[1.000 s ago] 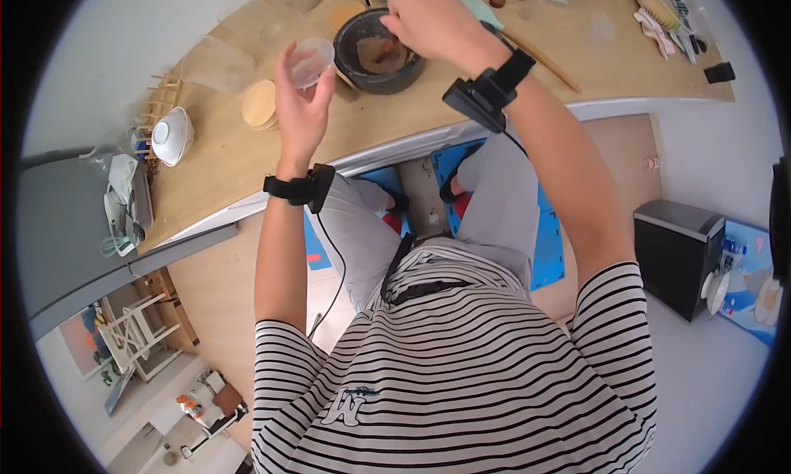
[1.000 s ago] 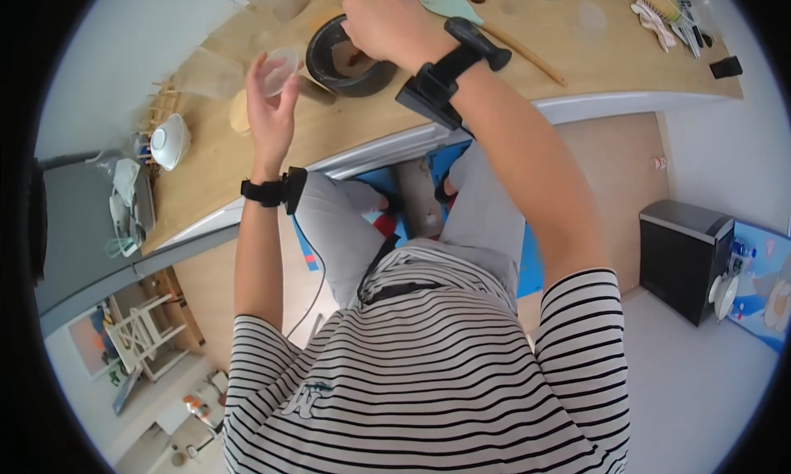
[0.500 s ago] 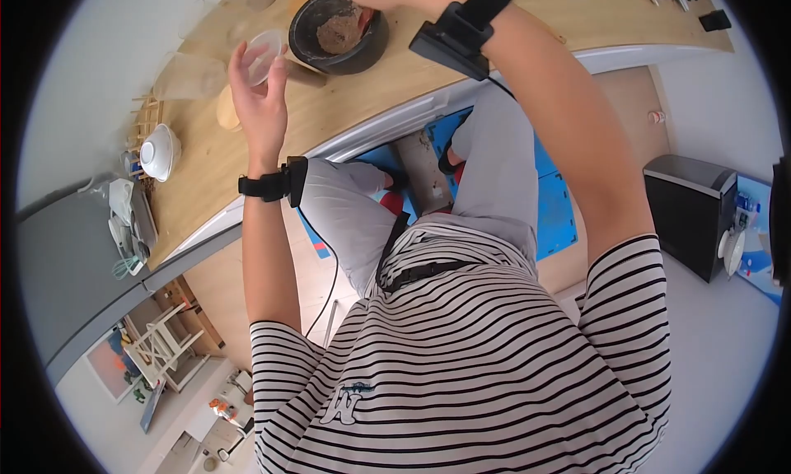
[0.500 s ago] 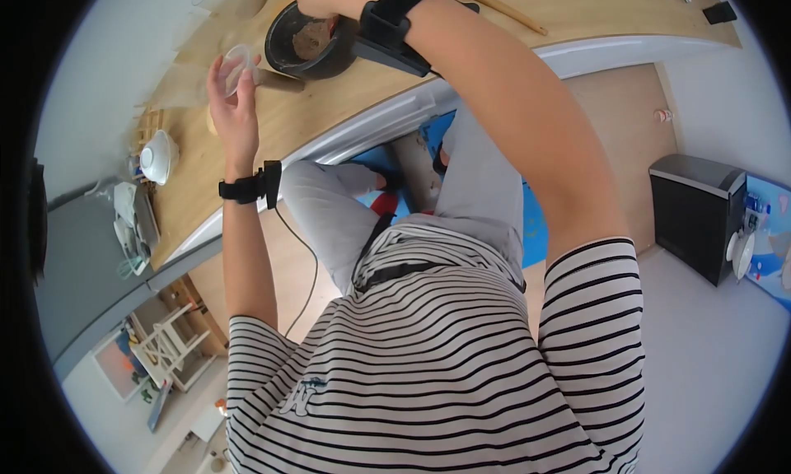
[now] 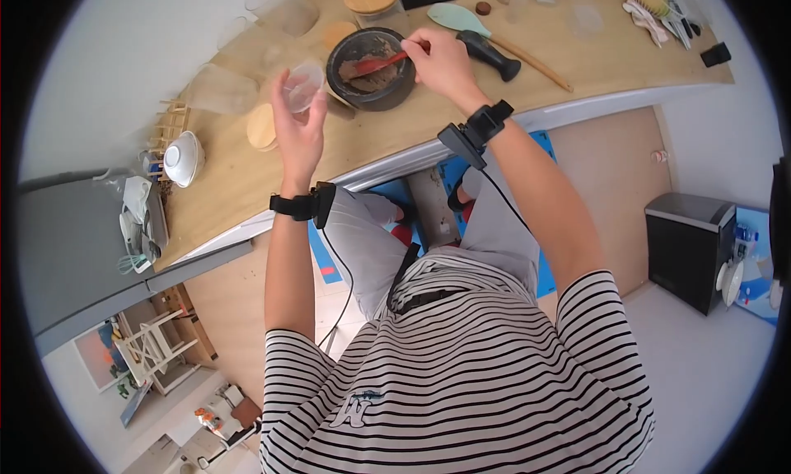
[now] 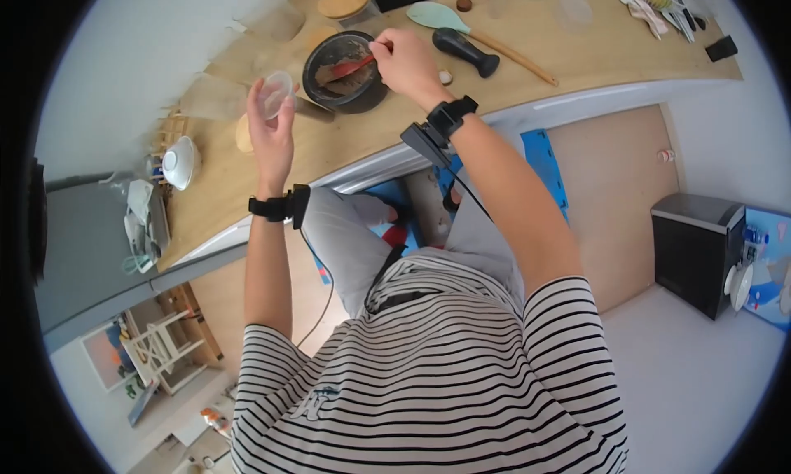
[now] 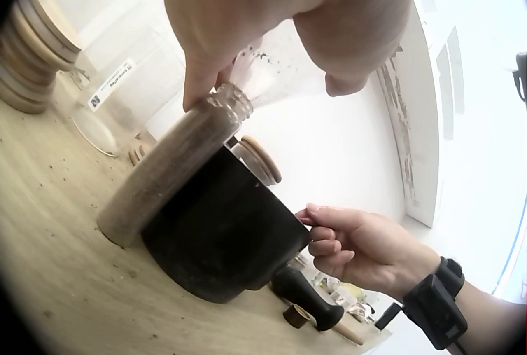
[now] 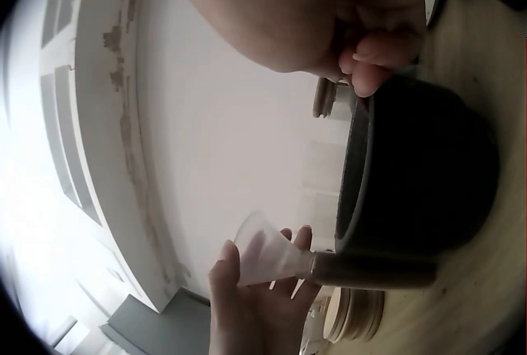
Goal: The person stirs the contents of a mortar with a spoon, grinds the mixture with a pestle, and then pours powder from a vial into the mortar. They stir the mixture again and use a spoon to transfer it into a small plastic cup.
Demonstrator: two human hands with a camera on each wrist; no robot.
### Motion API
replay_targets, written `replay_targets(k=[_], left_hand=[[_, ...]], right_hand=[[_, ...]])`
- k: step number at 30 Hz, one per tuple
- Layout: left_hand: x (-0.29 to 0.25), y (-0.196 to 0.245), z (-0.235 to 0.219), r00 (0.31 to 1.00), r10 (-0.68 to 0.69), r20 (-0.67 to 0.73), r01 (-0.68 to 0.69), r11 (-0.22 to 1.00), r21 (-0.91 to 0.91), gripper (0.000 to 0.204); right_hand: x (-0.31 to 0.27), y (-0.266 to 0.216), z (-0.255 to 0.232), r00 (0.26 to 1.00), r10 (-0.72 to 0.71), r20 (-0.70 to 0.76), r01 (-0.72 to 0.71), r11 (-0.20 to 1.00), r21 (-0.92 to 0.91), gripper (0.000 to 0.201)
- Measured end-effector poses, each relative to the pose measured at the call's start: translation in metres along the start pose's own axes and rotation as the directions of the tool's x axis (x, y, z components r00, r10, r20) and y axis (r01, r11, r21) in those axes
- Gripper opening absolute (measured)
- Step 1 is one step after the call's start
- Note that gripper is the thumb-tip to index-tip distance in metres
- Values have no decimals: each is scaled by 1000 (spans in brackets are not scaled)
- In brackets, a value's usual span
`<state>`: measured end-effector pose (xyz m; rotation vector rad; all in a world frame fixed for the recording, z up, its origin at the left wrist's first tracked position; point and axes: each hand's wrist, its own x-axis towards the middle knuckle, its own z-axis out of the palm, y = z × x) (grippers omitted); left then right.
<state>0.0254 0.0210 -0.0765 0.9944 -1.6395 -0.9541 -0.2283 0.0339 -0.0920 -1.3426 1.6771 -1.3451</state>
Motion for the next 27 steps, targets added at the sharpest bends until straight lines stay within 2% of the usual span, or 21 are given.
replay_targets(k=[9, 11, 15, 19, 22, 23, 24, 25, 26, 27], left_hand=[[-1, -2, 2, 1000, -15, -1, 15, 996, -92, 71], [-1, -4, 4, 1000, 0, -8, -1, 992, -125, 72], [-2, -2, 4, 999, -32, -17, 29, 987, -155, 75], [-2, -5, 1, 1000, 17, -11, -17, 1000, -17, 74], [-2, -3, 0, 1000, 4, -6, -4, 1000, 0, 76], [-1, -6, 1, 999, 33, -26, -32, 999, 13, 77], [-1, -9, 2, 997, 60, -44, -59, 998, 27, 78], [0, -9, 2, 994, 89, -62, -87, 995, 41, 80], [0, -8, 2, 995, 87, -59, -85, 996, 23, 80], [-1, -8, 2, 995, 84, -55, -84, 996, 5, 80]], right_hand=[[2, 1, -3, 994, 109, 25, -111, 988, 110, 19], [2, -8, -12, 984, 156, 89, -174, 953, 249, 20], [4, -34, -23, 989, 60, 132, -99, 945, 312, 21], [-2, -79, -25, 986, 10, 168, -61, 950, 305, 21], [-9, -93, -19, 975, -130, 181, 100, 981, 168, 12], [-13, -99, -17, 936, -306, 175, 299, 952, 66, 11], [-18, -105, -16, 863, -469, 187, 484, 875, -36, 11], [-23, -111, -15, 760, -614, 215, 645, 752, -133, 11], [-28, -114, -15, 684, -689, 242, 728, 668, -156, 11], [-33, -117, -18, 684, -682, 257, 729, 649, -218, 10]])
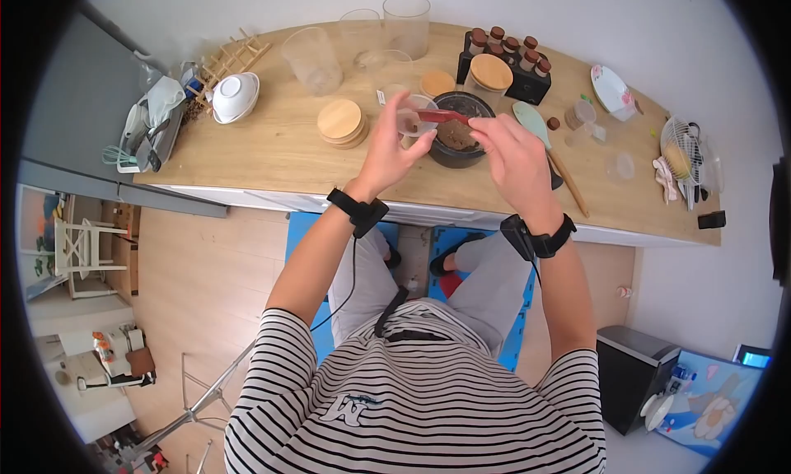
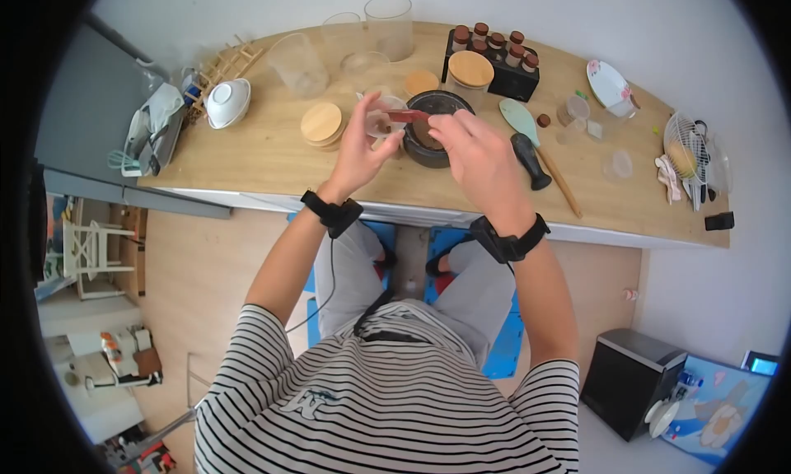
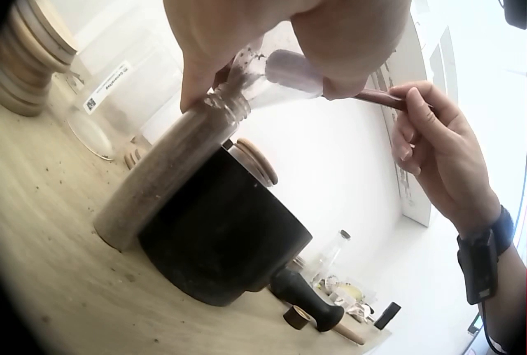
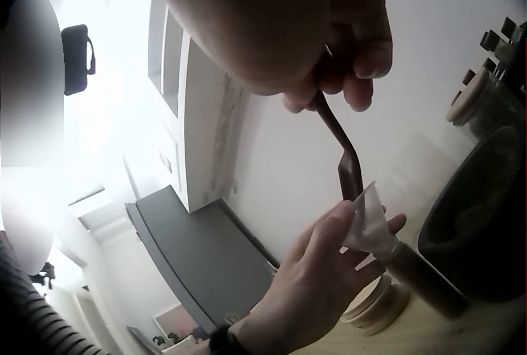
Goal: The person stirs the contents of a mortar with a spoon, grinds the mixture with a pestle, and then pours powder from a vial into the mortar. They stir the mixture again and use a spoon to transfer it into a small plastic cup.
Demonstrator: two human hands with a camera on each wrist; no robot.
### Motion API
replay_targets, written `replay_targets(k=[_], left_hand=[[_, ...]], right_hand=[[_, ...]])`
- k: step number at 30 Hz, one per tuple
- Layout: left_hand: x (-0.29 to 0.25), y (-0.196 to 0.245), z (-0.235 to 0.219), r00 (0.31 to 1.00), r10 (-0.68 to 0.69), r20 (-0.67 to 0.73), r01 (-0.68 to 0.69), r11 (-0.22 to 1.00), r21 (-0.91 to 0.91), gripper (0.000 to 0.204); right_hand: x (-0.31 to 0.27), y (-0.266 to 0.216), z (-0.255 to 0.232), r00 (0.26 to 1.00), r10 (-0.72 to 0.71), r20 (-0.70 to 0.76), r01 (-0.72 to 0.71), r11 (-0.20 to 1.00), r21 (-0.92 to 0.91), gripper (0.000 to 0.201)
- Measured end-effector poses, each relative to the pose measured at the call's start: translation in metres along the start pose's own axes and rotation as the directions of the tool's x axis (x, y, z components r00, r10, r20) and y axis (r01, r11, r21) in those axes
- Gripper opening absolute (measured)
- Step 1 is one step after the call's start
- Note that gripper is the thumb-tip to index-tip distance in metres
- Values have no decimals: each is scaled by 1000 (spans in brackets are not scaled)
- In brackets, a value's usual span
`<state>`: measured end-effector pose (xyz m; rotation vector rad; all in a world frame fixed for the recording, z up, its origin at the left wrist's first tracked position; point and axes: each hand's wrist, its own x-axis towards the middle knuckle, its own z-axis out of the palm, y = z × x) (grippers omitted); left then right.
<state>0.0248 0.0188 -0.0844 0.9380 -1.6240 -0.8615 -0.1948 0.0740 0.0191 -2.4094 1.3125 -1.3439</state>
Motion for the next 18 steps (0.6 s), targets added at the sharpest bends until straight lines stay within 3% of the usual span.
replay_targets(k=[2, 5, 8, 11, 15, 18], left_hand=[[-1, -1, 1, 1000, 6, -2, -6, 1000, -10, 81], [-1, -3, 2, 1000, 18, -19, -17, 1000, 17, 81], [-2, 1, 1, 1000, 13, -16, -13, 998, 54, 81], [-1, 4, -1, 1000, 26, -8, -25, 994, 103, 81], [-2, 5, 0, 1000, 17, -12, -16, 994, 104, 81], [-3, 4, 1, 1000, 14, -18, -13, 998, 69, 82]], right_hand=[[-1, -8, -6, 1000, 5, 31, -1, 991, -132, 11], [3, -1, -12, 982, 77, -174, -90, 993, -70, 5], [2, 26, -22, 954, 296, 47, -279, 935, -220, 8], [0, 47, -6, 917, 385, 100, -323, 868, -377, 13], [-10, 64, 22, 926, 373, 60, -340, 892, -297, 17], [-22, 76, 34, 855, 519, 3, -518, 853, -66, 18]])
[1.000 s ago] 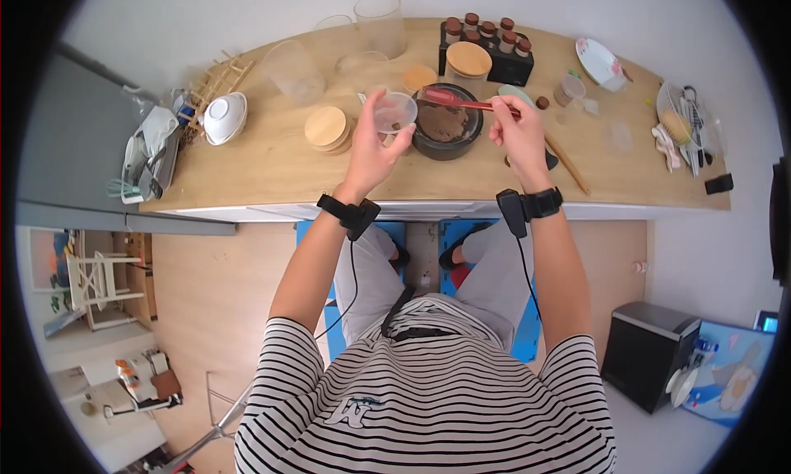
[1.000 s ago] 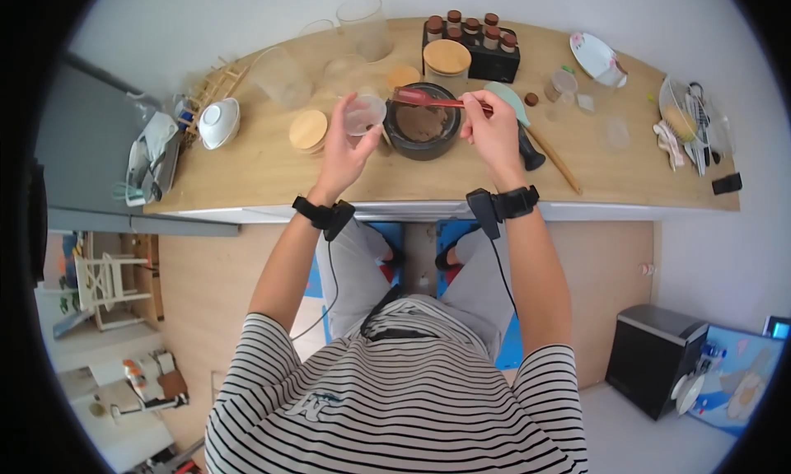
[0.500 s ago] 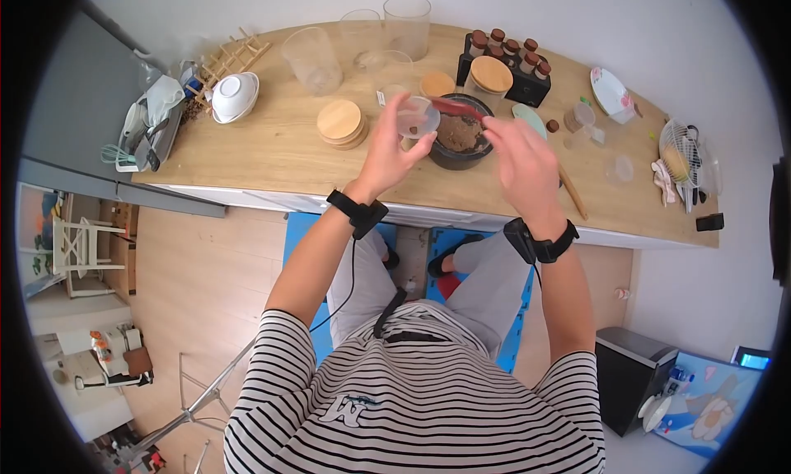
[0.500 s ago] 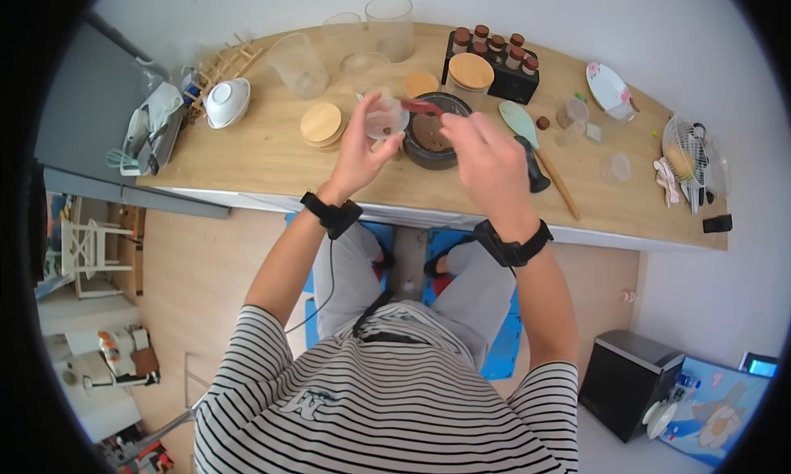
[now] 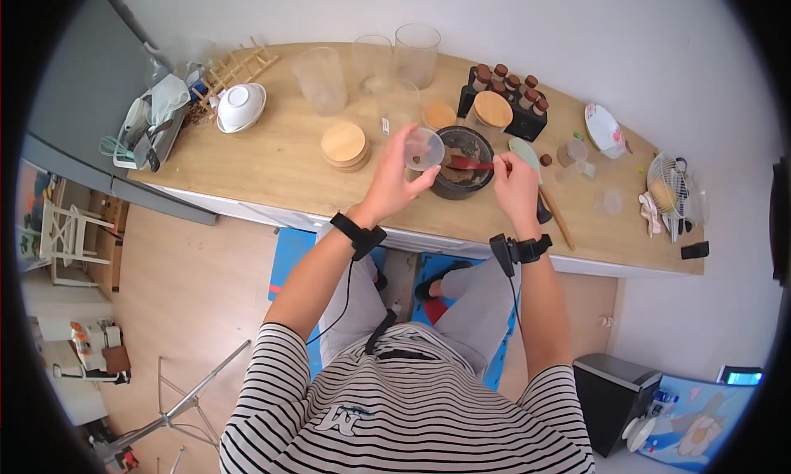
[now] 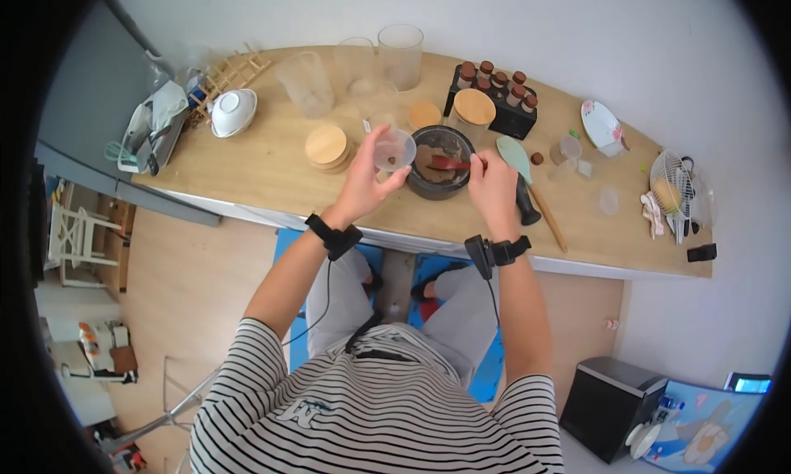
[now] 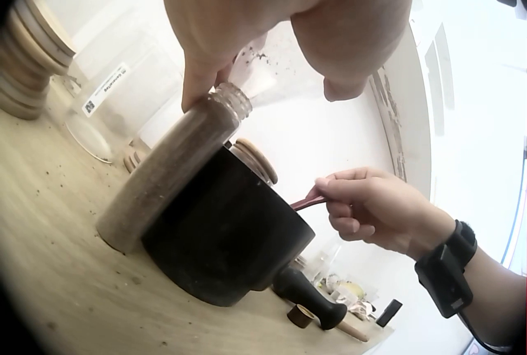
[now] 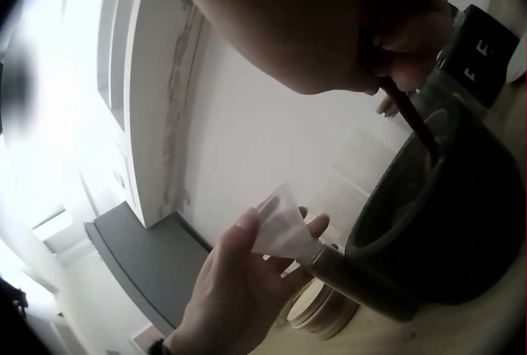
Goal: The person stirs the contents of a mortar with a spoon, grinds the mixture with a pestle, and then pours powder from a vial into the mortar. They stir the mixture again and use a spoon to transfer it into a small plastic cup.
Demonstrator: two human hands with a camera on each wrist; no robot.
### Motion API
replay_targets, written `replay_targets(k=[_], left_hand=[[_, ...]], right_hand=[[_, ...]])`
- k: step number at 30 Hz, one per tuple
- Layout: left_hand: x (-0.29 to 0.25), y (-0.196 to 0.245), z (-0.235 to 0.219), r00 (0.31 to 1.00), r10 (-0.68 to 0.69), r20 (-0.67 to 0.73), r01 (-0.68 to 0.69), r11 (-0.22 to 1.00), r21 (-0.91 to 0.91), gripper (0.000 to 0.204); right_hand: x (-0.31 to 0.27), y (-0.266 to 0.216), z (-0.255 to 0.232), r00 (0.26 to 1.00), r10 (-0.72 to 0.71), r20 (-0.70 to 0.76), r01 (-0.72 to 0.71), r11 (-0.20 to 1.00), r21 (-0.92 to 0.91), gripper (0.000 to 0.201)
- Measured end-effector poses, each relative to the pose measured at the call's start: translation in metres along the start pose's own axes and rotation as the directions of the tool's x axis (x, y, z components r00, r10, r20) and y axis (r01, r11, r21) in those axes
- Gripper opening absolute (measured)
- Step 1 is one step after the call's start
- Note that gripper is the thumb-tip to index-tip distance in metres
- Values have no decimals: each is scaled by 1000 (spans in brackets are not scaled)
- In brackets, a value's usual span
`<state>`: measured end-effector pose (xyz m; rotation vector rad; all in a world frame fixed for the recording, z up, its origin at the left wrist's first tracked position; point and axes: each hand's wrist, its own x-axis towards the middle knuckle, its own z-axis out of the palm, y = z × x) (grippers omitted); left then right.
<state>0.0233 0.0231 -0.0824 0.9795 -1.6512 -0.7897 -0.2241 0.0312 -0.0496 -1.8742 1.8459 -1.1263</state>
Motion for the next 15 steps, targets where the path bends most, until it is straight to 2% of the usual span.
replay_targets(k=[1, 4, 6, 10, 15], left_hand=[[0, 0, 0, 1000, 1, -1, -1, 1000, -15, 83], [2, 3, -4, 999, -27, 35, 27, 1000, -6, 83], [2, 3, -4, 999, -21, 33, 22, 1000, -9, 83], [3, 2, -4, 999, -22, 30, 22, 1000, -5, 83], [3, 3, -4, 999, -12, 35, 12, 1000, -4, 83]], right_hand=[[-2, 12, 5, 999, 10, -32, -10, 1000, 2, 21], [-5, 23, 9, 955, 295, 42, -297, 934, 199, 24], [-6, 41, 16, 944, 319, 86, -330, 896, 297, 26], [-7, 40, 13, 913, 357, 196, -406, 766, 498, 24], [-4, 27, -9, 936, 302, 179, -344, 691, 636, 22]])
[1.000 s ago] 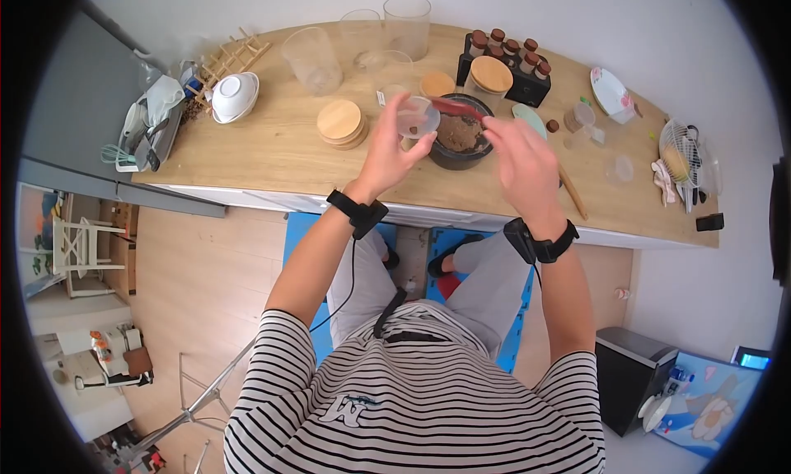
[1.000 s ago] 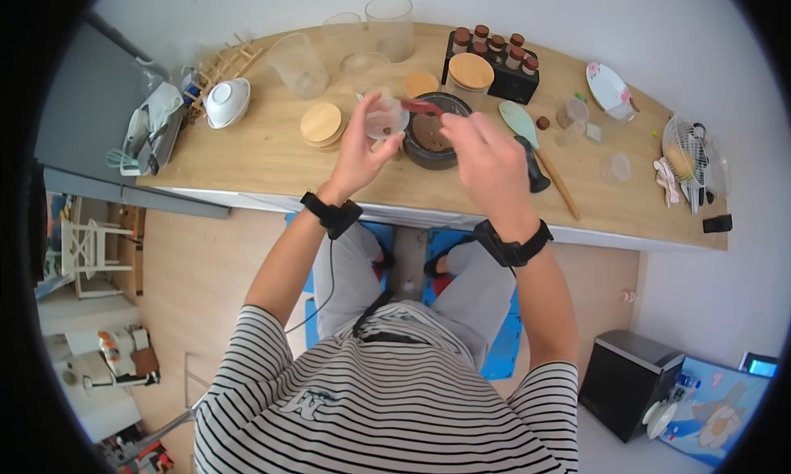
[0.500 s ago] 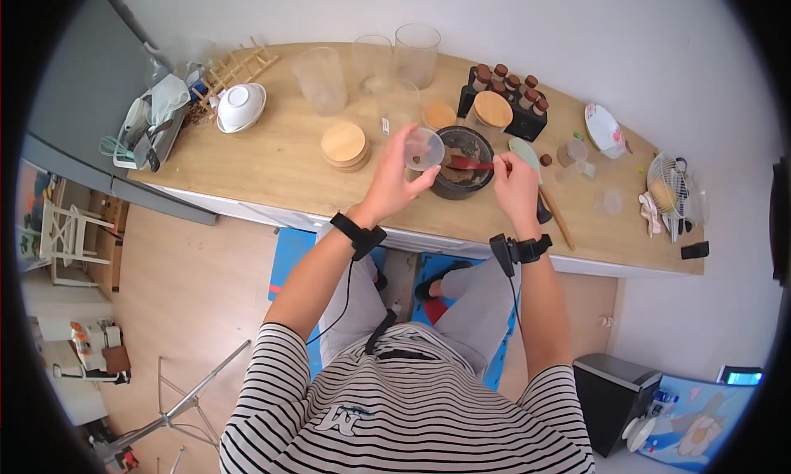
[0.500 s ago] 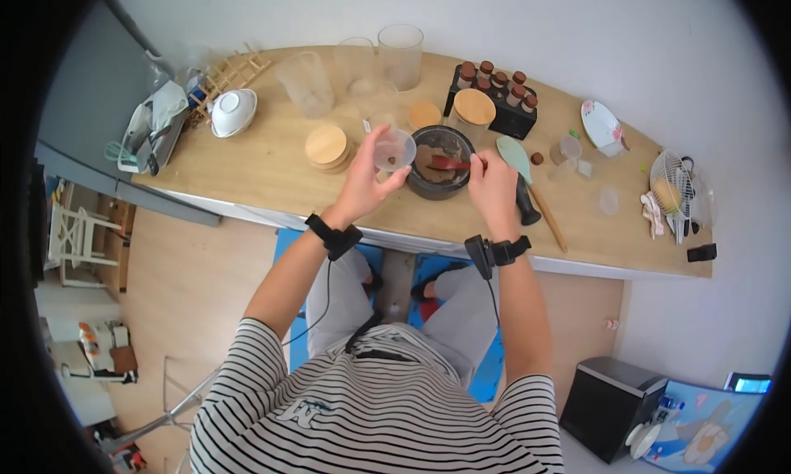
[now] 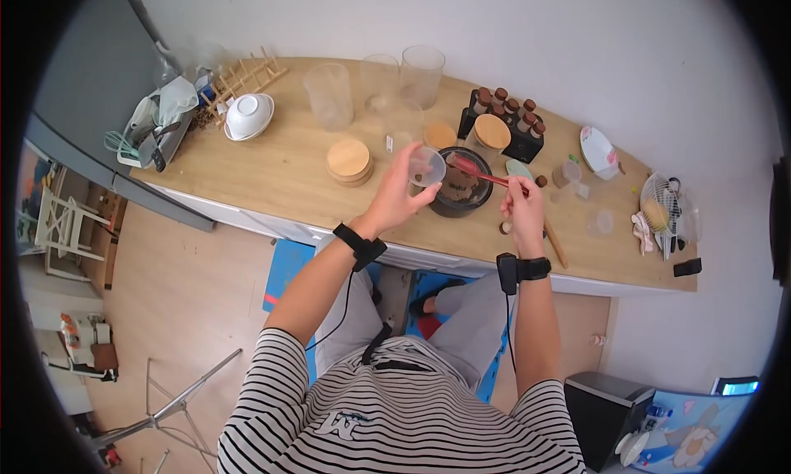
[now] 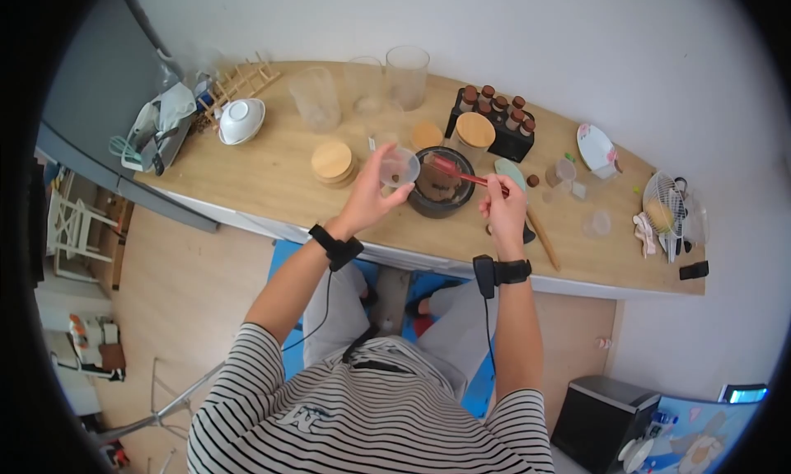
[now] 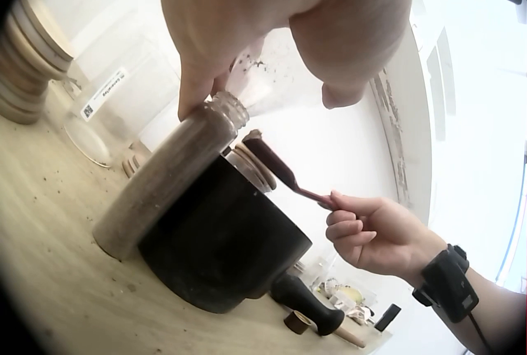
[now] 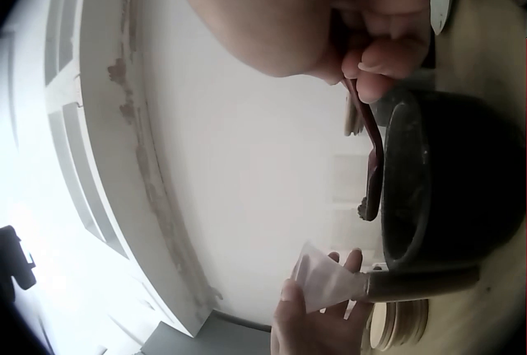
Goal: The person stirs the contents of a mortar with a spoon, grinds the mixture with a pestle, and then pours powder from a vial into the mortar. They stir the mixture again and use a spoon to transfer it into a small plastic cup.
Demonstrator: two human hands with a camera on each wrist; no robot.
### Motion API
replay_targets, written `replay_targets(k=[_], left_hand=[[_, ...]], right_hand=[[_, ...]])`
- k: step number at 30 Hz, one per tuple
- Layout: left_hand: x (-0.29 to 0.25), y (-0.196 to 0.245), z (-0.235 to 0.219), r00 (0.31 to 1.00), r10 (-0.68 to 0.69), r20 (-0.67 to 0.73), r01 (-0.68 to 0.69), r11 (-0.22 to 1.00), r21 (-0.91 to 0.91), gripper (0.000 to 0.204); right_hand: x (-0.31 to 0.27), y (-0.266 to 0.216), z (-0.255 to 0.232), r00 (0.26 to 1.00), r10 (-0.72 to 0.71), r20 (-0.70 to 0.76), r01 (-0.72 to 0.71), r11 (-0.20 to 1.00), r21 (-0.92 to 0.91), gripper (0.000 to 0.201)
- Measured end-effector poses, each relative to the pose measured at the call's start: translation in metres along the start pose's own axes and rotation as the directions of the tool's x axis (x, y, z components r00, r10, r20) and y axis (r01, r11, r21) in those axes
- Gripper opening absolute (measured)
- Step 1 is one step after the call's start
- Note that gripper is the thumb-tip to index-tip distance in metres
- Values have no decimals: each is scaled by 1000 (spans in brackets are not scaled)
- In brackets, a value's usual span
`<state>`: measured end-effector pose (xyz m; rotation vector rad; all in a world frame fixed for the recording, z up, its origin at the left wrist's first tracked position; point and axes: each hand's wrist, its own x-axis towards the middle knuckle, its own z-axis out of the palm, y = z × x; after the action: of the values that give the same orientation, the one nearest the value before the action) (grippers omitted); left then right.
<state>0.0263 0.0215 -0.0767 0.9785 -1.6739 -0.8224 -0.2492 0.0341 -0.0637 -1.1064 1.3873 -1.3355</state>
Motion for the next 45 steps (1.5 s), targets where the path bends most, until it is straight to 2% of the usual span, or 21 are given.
replay_targets(k=[4, 7, 10, 11, 13, 14, 17, 20, 23, 26, 29, 32, 35, 38, 41, 45], left_hand=[[-1, 2, -1, 1000, -21, 4, 21, 1000, -10, 82], [-1, 4, -1, 1000, 14, -12, -13, 1000, 26, 81], [-1, 3, 2, 1000, 9, -18, -11, 995, -97, 82], [0, 3, 1, 1000, 10, -6, -10, 998, -66, 82], [-1, 1, -1, 1000, 9, 19, -9, 1000, -6, 82], [-1, 0, -1, 1000, 5, 20, -4, 1000, -15, 82], [-1, 0, -1, 1000, -3, 14, 3, 1000, -27, 82], [-1, 2, 0, 1000, -8, 5, 8, 1000, -25, 81], [-1, 6, -1, 999, -50, 16, 51, 998, -48, 80], [0, 6, -2, 997, -76, 21, 78, 995, -69, 79], [1, 0, 1, 999, -33, 6, 33, 997, -70, 79], [1, -2, 0, 1000, -12, 2, 12, 999, -49, 80], [-1, -3, 0, 1000, 9, 8, -9, 1000, -20, 81], [-2, -6, 1, 999, 39, 7, -39, 999, -6, 84], [-3, -9, -2, 999, 51, 10, -51, 999, -7, 88], [-1, -12, -3, 995, 97, 4, -97, 995, -23, 93]], right_hand=[[-6, -35, 6, 996, -64, 64, 62, 997, 41, 23], [-17, -63, 22, 985, -102, 141, 113, 991, -72, 19], [-30, -73, 40, 925, -320, 205, 375, 860, -347, 10], [-32, -76, 43, 841, -473, 263, 541, 742, -394, 10], [-39, -85, 47, 591, -700, 400, 793, 416, -445, 14], [-49, -93, 44, 642, -627, 441, 746, 378, -549, 20], [-46, -81, 34, 649, -681, 340, 733, 440, -518, 15], [-47, -67, 23, 803, -588, 93, 554, 680, -481, 11], [-29, -41, 1, 831, -544, 112, 506, 658, -558, 13], [-8, -13, -11, 934, -296, 199, 356, 726, -589, 21], [-7, -19, 1, 971, -188, 148, 238, 695, -679, 30], [-8, -17, 6, 888, -440, 137, 305, 338, -890, 38], [-12, -40, 18, 791, -577, 203, 386, 214, -897, 44], [-12, -60, 49, 788, -499, 360, 605, 523, -600, 51], [-18, -71, 88, 722, -457, 519, 684, 583, -438, 56], [-18, -77, 112, 700, -391, 598, 701, 535, -471, 63]])
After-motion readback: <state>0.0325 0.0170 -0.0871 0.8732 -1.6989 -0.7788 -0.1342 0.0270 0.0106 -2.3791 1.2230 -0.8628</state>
